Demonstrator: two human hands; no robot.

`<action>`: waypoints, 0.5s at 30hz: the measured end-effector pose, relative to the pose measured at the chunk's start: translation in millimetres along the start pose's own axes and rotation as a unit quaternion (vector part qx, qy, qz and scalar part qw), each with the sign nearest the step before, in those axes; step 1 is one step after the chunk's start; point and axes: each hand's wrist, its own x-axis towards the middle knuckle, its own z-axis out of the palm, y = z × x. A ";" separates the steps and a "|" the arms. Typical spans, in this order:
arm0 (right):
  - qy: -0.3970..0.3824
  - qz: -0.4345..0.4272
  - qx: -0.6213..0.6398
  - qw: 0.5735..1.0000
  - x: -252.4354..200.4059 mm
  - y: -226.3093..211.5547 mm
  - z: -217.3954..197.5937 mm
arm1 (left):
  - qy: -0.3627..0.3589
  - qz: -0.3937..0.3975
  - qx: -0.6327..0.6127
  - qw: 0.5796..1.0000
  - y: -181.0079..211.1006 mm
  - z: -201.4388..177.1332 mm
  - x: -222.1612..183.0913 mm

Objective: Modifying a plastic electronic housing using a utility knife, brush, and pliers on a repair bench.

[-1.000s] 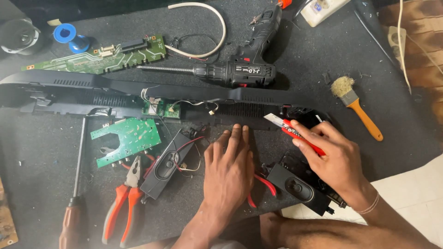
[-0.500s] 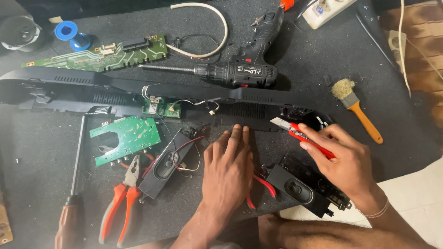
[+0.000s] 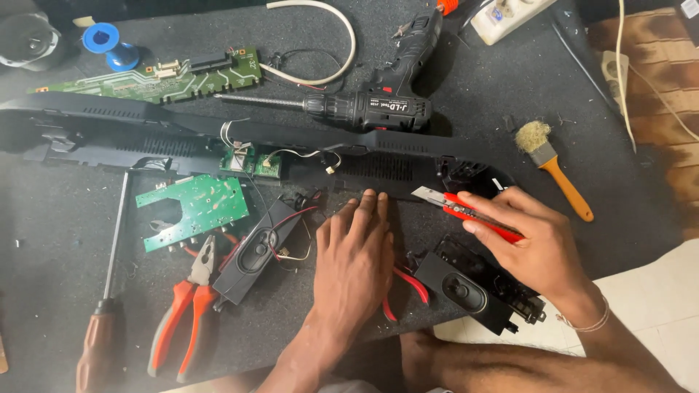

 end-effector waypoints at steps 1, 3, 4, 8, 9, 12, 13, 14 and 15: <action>0.003 -0.002 -0.002 1.000 0.0 0.1 1.8 | 0.004 0.002 0.000 1.000 -0.2 0.7 0.1; 0.027 0.004 -0.018 0.999 0.0 -0.1 6.1 | 0.001 -0.007 -0.003 1.000 -0.7 2.0 -0.6; 0.029 0.001 -0.020 0.999 1.9 -2.5 4.2 | 0.004 -0.006 -0.004 1.000 -0.5 2.3 0.0; 0.015 0.031 0.042 0.999 -1.0 -6.1 -2.9 | 0.001 -0.008 -0.024 1.000 -3.1 0.3 -2.5; 0.059 0.046 0.021 0.997 -2.1 -4.8 -6.6 | -0.001 -0.010 -0.042 0.999 -3.9 -0.2 -2.0; 0.065 0.070 0.072 0.993 -6.5 -10.6 -15.2 | 0.011 -0.013 -0.102 0.995 -6.2 -8.0 0.8; 0.069 0.068 0.071 0.993 -8.2 -19.8 -17.0 | 0.013 -0.009 -0.101 0.995 -6.5 -10.0 0.4; 0.094 0.175 0.127 0.972 -9.6 -28.6 -18.5 | 0.015 -0.016 -0.126 0.992 -7.1 -11.4 0.3; 0.115 0.278 0.181 0.936 -10.3 -36.7 -20.7 | 0.016 -0.023 -0.151 0.988 -7.1 -12.5 0.5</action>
